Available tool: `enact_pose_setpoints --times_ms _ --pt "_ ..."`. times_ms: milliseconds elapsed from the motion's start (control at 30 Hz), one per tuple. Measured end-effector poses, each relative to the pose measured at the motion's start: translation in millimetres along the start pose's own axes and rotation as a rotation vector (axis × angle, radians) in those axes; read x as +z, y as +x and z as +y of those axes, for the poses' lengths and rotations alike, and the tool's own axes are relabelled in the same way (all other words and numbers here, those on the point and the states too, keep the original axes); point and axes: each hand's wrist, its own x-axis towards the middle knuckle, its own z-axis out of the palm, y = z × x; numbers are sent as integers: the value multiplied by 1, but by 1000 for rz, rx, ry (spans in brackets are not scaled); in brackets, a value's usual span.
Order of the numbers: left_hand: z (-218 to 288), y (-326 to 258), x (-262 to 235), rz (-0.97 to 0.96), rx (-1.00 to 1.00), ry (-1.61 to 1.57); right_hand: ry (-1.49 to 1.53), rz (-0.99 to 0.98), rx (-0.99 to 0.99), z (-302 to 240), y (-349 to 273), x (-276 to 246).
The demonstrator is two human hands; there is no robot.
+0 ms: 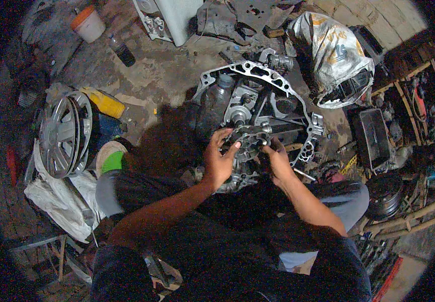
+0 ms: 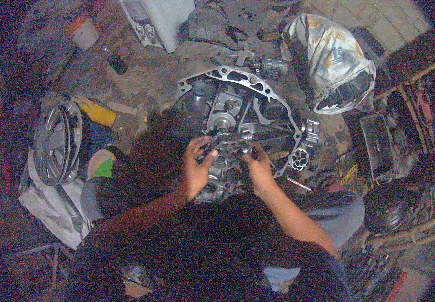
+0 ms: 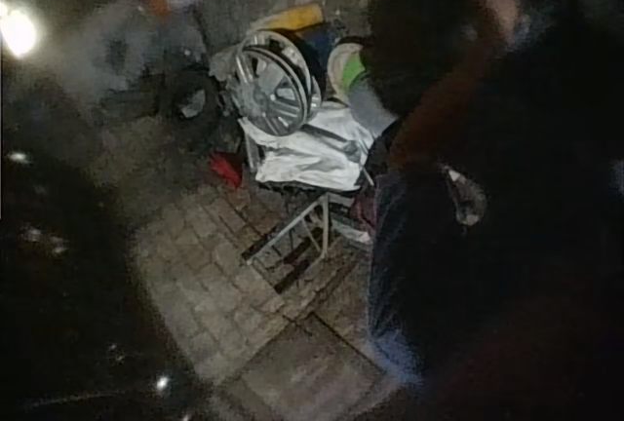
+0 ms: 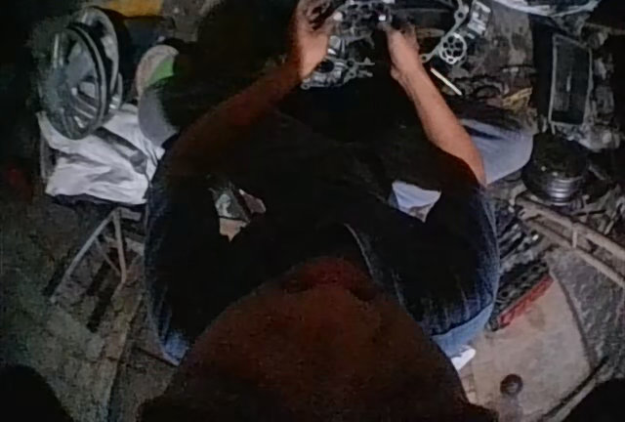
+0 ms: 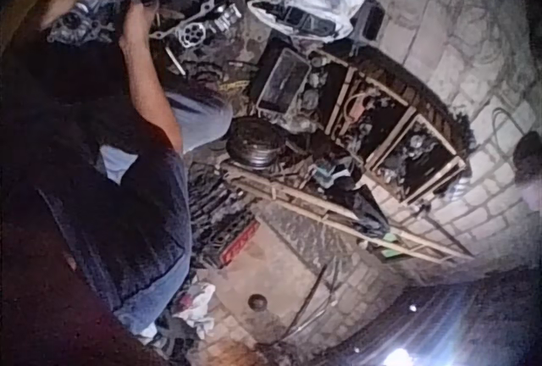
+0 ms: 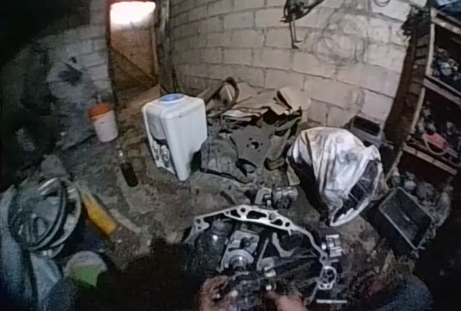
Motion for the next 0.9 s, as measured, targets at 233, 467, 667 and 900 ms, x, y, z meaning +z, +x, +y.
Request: enact_pose_setpoints --times_ms 233,467,667,900 --pt "6 10 -6 6 -12 164 123 -17 66 -18 -6 11" --pt "11 12 -5 21 -25 272 59 -30 31 -5 -7 6" --pt "4 10 -9 17 5 317 -132 40 -18 -14 -19 15" --pt "52 14 -12 -26 -550 -382 -691 -132 -731 -3 -21 -9"
